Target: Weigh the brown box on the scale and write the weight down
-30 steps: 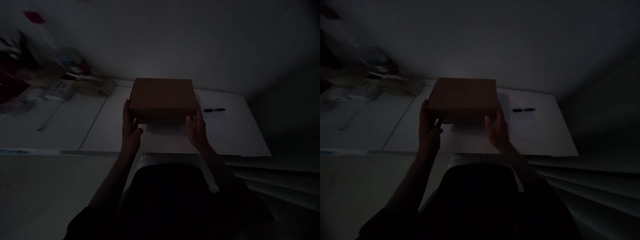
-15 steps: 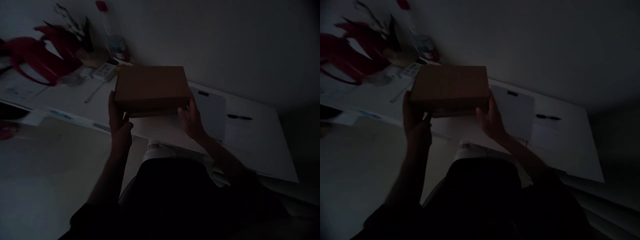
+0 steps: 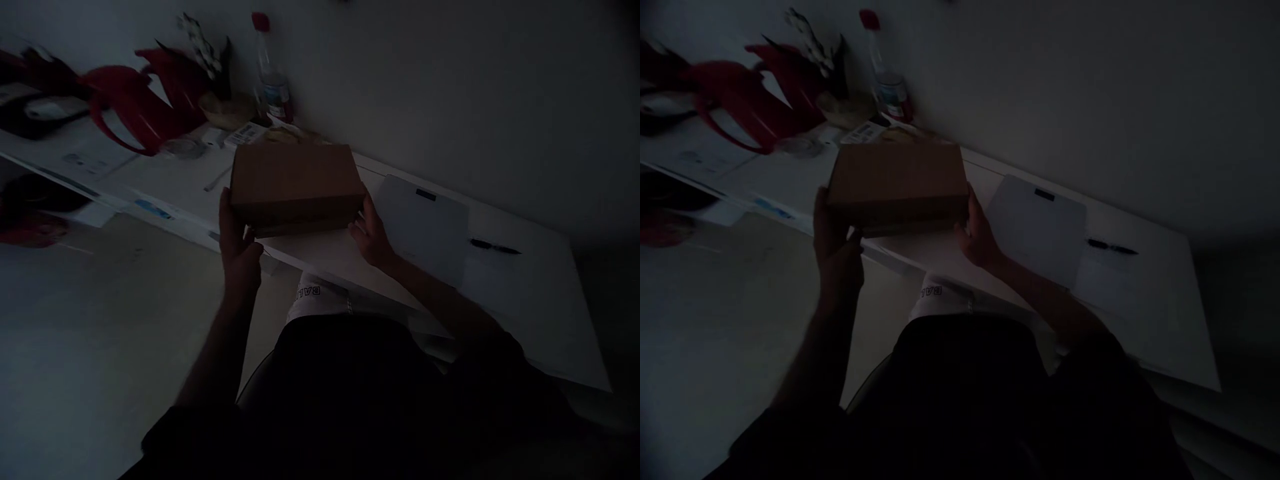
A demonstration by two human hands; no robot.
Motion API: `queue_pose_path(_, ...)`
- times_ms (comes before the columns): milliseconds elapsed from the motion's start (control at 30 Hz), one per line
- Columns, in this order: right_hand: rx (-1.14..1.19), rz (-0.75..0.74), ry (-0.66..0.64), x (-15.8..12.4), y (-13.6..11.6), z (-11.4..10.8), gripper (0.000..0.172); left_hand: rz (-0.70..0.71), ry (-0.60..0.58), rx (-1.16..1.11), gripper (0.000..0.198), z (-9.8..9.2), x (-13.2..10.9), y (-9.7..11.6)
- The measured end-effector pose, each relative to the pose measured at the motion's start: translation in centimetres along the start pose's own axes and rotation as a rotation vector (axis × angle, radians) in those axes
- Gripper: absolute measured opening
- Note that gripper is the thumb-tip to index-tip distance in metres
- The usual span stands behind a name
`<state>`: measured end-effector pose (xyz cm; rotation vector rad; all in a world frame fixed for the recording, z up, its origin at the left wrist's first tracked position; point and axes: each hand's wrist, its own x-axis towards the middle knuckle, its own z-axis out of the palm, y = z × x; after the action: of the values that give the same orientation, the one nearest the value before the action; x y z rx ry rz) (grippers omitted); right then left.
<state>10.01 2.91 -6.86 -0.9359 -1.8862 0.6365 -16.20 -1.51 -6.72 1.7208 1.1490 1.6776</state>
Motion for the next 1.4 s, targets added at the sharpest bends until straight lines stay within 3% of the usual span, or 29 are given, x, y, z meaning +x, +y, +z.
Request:
queue_pose_path(433, -0.037, 0.021, -0.063, -0.4, 0.6, 0.4, 0.083, -0.067, 0.068, -0.155, 0.08, -0.2, -0.4, -2.3)
queue_pose_path(733, -0.026, 0.053, -0.037, -1.1, 1.3, 0.7, 0.078, -0.1, 0.046, -0.132, 0.085, 0.3, -0.7, -2.5)
queue_pose_path(1100, -0.003, 0.02, -0.042, -1.3, 1.7, 0.5, 0.085, -0.105, 0.038, -0.115, 0.085, 1.2, -1.1, -2.8)
queue_pose_path(1233, -0.047, 0.086, -0.106, -1.3, 0.9, -0.5, 0.085, 0.023, 0.021, -0.03, 0.082, 0.8, -1.0, -2.5)
queue_pose_path(1400, -0.129, 0.14, -0.109, -1.6, -0.7, -3.2, 0.076, 0.321, 0.222, 0.225, 0.077, 1.0, 0.1, 0.4)
